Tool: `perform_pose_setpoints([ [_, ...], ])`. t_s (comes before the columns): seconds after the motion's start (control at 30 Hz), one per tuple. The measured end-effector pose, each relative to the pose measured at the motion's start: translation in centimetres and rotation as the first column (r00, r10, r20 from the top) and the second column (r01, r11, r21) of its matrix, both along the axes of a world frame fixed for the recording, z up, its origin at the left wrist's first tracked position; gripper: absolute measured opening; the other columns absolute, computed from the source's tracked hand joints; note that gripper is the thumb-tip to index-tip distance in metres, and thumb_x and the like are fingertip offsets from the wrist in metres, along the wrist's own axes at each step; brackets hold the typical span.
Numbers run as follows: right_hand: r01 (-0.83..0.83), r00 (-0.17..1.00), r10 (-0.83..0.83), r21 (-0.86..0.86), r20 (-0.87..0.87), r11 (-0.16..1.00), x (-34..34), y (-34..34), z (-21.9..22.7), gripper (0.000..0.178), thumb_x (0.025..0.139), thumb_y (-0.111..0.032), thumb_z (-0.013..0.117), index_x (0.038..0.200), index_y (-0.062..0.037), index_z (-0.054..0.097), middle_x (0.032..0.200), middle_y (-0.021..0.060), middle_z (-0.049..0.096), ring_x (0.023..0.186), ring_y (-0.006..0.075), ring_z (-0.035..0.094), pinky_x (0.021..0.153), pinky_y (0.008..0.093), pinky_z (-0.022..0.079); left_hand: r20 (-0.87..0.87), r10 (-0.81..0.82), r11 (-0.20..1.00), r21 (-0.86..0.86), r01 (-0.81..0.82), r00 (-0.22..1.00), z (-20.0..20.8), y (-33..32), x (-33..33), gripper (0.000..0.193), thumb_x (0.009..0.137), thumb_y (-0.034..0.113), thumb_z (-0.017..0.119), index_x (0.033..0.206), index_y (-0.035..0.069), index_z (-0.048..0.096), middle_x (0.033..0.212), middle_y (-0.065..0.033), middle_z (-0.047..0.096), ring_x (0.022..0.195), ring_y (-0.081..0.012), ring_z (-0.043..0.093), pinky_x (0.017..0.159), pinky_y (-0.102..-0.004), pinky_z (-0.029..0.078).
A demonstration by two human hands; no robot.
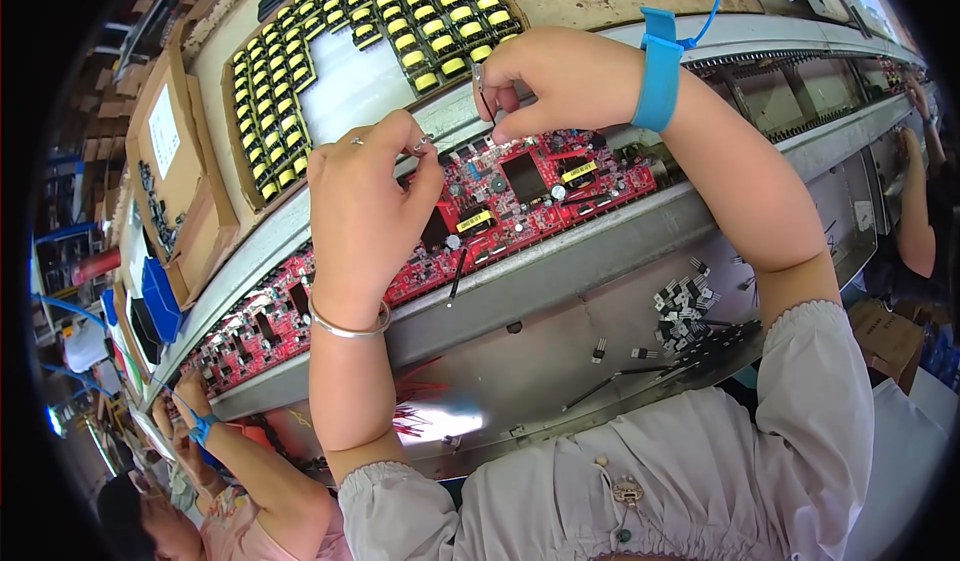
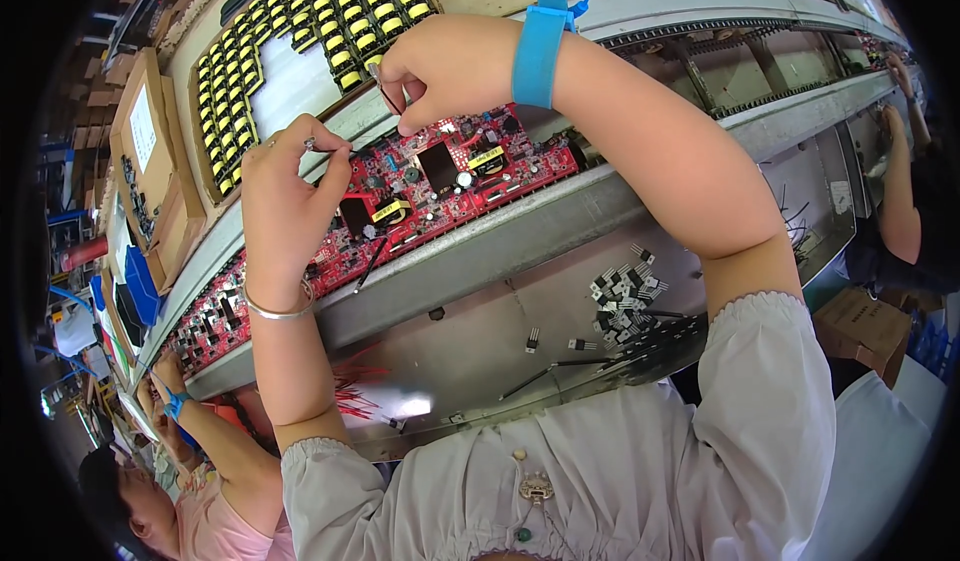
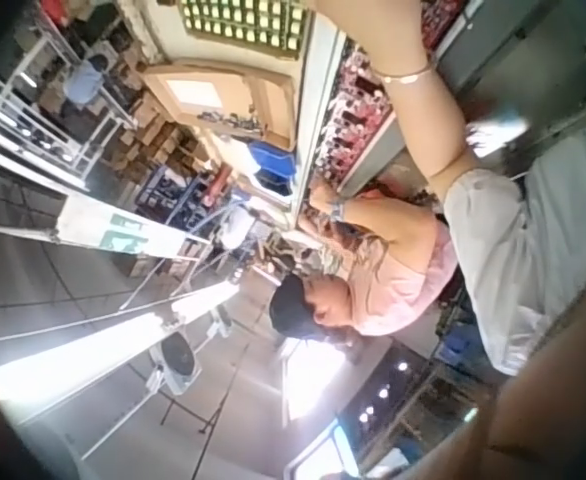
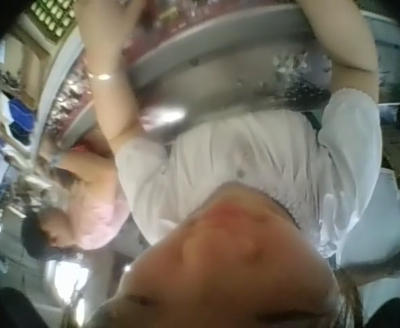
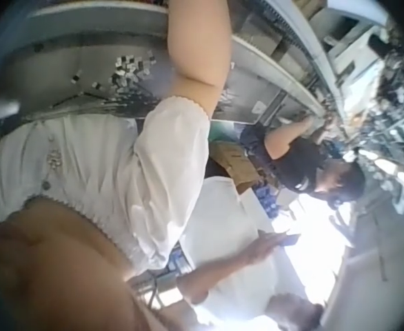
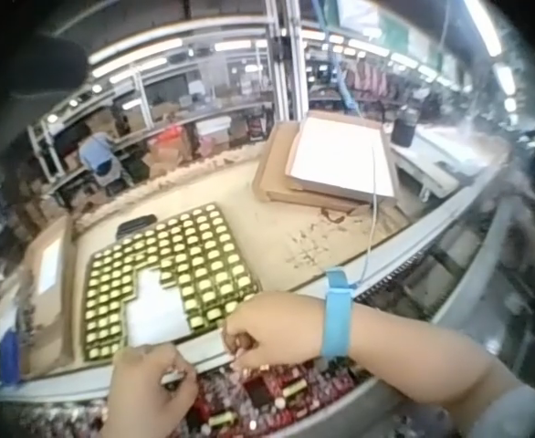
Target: The person assembles circuit boards on a conveyor line by hand, inserting transformers from a tray and connecting wires to the boards before moving them along the track.
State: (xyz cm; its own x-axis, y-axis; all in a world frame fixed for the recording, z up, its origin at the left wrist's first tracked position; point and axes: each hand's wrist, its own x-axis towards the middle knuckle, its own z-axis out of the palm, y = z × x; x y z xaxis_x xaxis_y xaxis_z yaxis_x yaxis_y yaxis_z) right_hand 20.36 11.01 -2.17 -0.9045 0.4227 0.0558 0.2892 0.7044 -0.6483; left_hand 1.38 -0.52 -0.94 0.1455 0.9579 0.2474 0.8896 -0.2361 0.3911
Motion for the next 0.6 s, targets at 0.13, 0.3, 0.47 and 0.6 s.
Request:
perform_pose_setpoints([
  [0.13,0.013,0.999,-0.013,-0.005,0.035,1.000,0.2,0.0,0.3,0.028,0.072,-0.024,0.071,0.088,-0.0032,0.062,0.070,0.0078,0.058,0.064,0.0220,0.055,0.059,0.0341,0.044,-0.004,-0.006,1.000,0.023,0.007,1.000,0.0,0.1,0.1,0.009,0.074,0.010,0.063,0.074,0.009,0.054,0.063,-0.0025,0.056,0.060,-0.0209,0.054,0.069,-0.0344,0.034],
  [0.3,0.137,0.991,-0.135,0.078,-0.023,0.988,1.1,-0.4,1.3,0.050,0.073,-0.029,0.071,0.113,-0.0033,0.057,0.074,0.0081,0.057,0.066,0.0224,0.055,0.061,0.0338,0.044,-0.082,-0.072,0.991,0.106,0.080,0.994,0.1,0.1,0.5,0.011,0.071,0.015,0.069,0.078,0.012,0.061,0.066,0.0008,0.061,0.070,-0.0184,0.058,0.070,-0.0340,0.036],
  [0.47,0.161,0.985,-0.144,0.195,-0.098,0.968,1.8,-1.1,3.2,0.054,0.076,-0.022,0.069,0.123,-0.0045,0.050,0.080,0.0075,0.057,0.065,0.0198,0.055,0.058,0.0312,0.043,-0.046,-0.009,0.994,0.108,0.014,0.999,0.8,-0.7,0.0,0.016,0.073,0.019,0.070,0.086,0.013,0.064,0.070,0.0017,0.063,0.074,-0.0199,0.059,0.070,-0.0351,0.037],
  [0.6,0.212,0.974,-0.196,0.165,-0.110,0.963,2.1,-2.2,5.8,0.036,0.079,-0.004,0.055,0.115,-0.0059,0.054,0.079,0.0053,0.057,0.061,0.0111,0.052,0.051,0.0239,0.039,0.062,0.012,0.981,0.194,-0.024,0.998,1.7,-2.5,-1.3,0.016,0.076,0.020,0.068,0.089,0.013,0.064,0.077,-0.0015,0.065,0.077,-0.0219,0.059,0.072,-0.0355,0.037],
])
